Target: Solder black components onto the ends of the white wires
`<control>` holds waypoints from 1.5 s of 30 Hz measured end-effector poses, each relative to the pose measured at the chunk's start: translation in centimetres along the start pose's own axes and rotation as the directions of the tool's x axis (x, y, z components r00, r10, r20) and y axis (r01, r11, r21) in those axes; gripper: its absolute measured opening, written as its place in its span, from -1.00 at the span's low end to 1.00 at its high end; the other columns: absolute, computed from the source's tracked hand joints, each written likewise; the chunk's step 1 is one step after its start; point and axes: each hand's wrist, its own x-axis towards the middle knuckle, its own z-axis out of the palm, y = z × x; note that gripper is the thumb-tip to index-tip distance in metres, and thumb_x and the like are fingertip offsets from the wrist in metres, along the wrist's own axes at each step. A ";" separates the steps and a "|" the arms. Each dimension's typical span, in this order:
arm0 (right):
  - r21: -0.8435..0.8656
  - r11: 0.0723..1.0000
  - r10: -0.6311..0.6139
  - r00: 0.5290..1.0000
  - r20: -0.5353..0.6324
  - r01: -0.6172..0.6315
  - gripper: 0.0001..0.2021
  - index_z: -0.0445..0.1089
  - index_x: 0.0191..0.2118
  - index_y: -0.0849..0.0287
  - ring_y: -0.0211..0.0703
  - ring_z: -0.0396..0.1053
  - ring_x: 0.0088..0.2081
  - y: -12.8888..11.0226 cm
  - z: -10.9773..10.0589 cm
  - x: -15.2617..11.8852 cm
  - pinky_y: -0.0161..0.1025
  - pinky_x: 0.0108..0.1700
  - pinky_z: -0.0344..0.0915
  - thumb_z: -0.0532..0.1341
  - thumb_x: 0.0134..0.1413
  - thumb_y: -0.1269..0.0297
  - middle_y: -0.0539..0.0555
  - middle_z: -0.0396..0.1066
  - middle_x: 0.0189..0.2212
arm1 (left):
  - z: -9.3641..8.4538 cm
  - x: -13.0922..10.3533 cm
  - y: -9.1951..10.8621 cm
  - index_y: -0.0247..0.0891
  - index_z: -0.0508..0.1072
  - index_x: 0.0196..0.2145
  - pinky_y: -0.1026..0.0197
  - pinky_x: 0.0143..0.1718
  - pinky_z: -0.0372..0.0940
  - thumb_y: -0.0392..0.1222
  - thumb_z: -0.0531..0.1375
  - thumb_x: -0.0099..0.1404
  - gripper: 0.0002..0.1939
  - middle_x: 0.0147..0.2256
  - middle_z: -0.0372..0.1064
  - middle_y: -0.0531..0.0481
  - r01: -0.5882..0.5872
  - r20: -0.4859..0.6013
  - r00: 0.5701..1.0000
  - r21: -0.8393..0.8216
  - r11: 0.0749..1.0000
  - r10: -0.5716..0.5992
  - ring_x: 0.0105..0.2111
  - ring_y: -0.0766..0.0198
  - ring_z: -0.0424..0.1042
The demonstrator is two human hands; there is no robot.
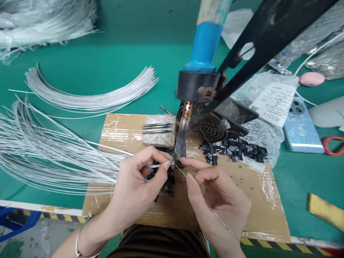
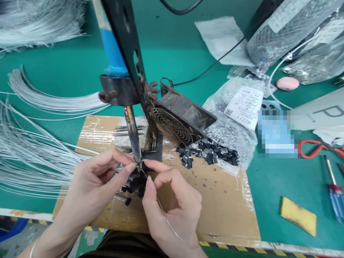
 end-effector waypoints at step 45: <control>-0.068 0.994 -0.085 0.995 -0.043 0.082 -0.83 0.40 -0.30 0.08 -0.09 0.64 0.00 -0.2 0.5 -0.2 -0.19 0.04 0.53 0.31 0.31 0.48 0.12 0.67 -0.01 | -0.3 -0.2 0.2 -0.22 0.56 -0.43 0.38 -0.39 0.34 -0.39 0.31 0.25 -0.87 -0.38 0.63 0.06 -0.012 -0.019 1.000 -0.016 1.000 0.012 -0.42 0.35 0.50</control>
